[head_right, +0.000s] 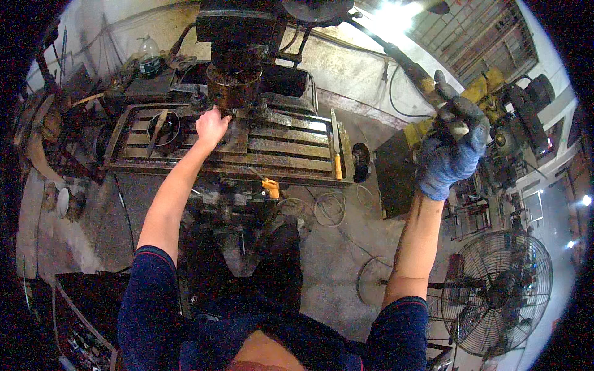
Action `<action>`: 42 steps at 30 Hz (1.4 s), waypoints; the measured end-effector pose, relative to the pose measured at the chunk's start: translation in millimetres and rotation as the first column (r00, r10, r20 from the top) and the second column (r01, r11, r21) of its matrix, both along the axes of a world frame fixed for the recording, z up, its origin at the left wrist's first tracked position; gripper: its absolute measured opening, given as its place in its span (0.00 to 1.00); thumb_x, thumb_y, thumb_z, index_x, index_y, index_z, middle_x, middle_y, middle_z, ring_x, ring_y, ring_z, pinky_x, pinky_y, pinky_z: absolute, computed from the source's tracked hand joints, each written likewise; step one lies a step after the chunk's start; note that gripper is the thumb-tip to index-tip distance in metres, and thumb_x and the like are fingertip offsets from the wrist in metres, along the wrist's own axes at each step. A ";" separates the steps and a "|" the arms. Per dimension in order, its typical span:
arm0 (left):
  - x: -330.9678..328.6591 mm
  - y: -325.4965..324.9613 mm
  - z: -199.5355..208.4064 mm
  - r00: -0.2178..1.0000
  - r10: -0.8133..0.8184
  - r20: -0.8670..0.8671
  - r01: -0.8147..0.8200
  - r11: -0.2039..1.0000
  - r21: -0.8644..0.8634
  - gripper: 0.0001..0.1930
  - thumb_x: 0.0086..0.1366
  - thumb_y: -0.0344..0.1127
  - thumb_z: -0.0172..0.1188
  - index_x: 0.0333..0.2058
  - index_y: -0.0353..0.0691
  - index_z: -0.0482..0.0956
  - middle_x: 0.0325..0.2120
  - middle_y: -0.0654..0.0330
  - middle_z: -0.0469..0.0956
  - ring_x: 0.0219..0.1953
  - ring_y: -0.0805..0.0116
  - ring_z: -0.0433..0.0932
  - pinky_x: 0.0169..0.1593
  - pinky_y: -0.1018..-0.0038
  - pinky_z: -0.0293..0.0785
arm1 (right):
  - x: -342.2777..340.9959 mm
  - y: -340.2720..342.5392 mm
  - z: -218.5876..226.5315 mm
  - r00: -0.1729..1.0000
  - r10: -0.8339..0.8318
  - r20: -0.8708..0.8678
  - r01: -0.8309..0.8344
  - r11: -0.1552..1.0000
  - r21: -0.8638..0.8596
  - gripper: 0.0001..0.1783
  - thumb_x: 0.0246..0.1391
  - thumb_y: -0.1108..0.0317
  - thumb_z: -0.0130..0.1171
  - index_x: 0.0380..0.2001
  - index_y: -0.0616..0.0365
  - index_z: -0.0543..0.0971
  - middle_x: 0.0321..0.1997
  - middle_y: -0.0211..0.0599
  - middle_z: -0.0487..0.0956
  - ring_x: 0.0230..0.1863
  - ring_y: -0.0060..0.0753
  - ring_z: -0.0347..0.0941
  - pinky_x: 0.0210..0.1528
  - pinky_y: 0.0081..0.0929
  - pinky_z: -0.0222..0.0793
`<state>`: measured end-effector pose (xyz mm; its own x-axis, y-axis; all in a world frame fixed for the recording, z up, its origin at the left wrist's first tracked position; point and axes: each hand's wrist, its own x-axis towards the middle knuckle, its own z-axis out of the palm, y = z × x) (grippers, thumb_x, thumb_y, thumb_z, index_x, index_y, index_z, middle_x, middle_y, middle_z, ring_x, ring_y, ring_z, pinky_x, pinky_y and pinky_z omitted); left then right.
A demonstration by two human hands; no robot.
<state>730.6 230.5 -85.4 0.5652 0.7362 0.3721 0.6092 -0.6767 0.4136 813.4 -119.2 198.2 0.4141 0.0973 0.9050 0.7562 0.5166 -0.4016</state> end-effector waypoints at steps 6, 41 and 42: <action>-1.8 -4.5 6.3 1.000 -0.010 -0.020 0.010 1.000 -0.008 0.19 0.51 0.48 0.60 0.34 0.37 0.73 0.23 0.51 0.77 0.29 0.53 0.77 0.31 0.61 0.73 | 5.5 -1.4 -48.8 0.988 -0.006 0.152 0.011 0.999 -0.031 0.17 0.56 0.60 0.42 0.26 0.61 0.73 0.33 0.44 0.75 0.46 0.45 0.70 0.60 0.50 0.51; -206.9 34.1 11.9 0.976 0.071 -0.208 -0.005 0.954 0.299 0.22 0.56 0.41 0.53 0.49 0.42 0.68 0.26 0.51 0.77 0.29 0.54 0.76 0.39 0.62 0.69 | 3.9 -1.4 -49.8 0.999 -0.003 -0.039 0.005 0.999 0.037 0.18 0.52 0.56 0.49 0.25 0.62 0.74 0.32 0.45 0.75 0.40 0.40 0.69 0.53 0.40 0.55; -205.4 34.9 13.7 0.974 0.062 -0.217 0.007 0.953 0.304 0.20 0.57 0.40 0.53 0.48 0.42 0.69 0.25 0.51 0.77 0.29 0.54 0.76 0.39 0.62 0.69 | 8.1 -3.7 -51.3 0.999 -0.014 -0.050 0.015 1.000 0.013 0.18 0.51 0.56 0.48 0.26 0.62 0.74 0.36 0.50 0.76 0.45 0.48 0.70 0.60 0.49 0.52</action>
